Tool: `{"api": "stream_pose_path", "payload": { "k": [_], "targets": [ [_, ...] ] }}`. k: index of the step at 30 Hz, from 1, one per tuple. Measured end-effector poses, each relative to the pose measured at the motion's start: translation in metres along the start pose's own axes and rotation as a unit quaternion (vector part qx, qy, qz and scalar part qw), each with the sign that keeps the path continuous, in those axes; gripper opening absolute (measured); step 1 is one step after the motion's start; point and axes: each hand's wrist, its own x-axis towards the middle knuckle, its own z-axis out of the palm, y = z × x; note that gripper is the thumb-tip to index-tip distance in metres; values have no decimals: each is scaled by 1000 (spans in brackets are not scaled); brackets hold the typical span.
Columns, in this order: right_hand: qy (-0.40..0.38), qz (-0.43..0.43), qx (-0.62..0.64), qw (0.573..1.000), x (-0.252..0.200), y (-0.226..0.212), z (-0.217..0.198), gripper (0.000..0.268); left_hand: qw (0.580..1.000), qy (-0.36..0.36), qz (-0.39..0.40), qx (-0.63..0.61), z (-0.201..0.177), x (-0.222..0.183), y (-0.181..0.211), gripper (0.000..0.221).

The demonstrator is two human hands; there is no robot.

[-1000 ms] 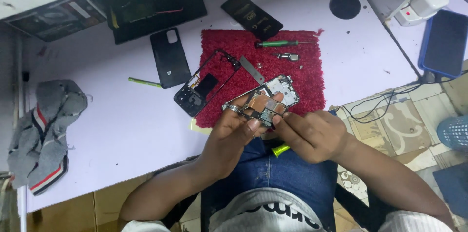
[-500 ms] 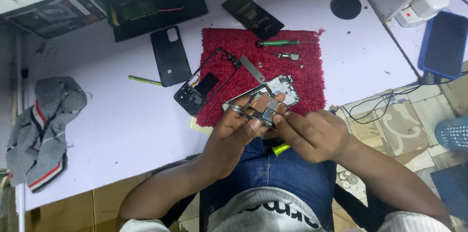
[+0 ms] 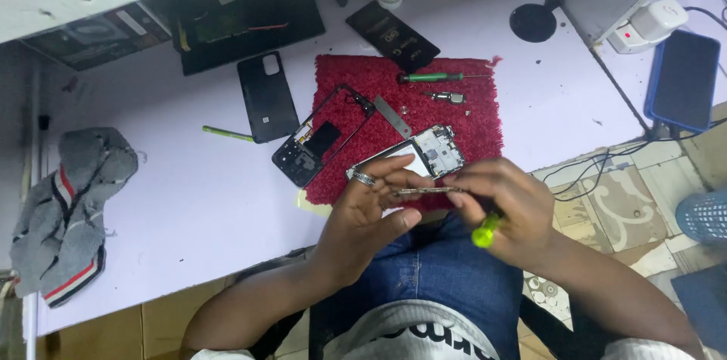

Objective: A person is repairing a mobile phone by using a screwdriver to remove internal screws and prying up the motherboard and other components.

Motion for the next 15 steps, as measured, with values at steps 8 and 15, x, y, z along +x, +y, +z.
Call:
{"api": "stream_pose_path", "payload": {
  "k": [8,15],
  "targets": [
    [-33,373,298,878,16,-8,-8,12,996,59,-37,-53,-6,-4,-25,33],
    [-46,401,323,856,15,-6,-6,20,988,94,-55,-109,0,-4,-19,32]
  ]
}}
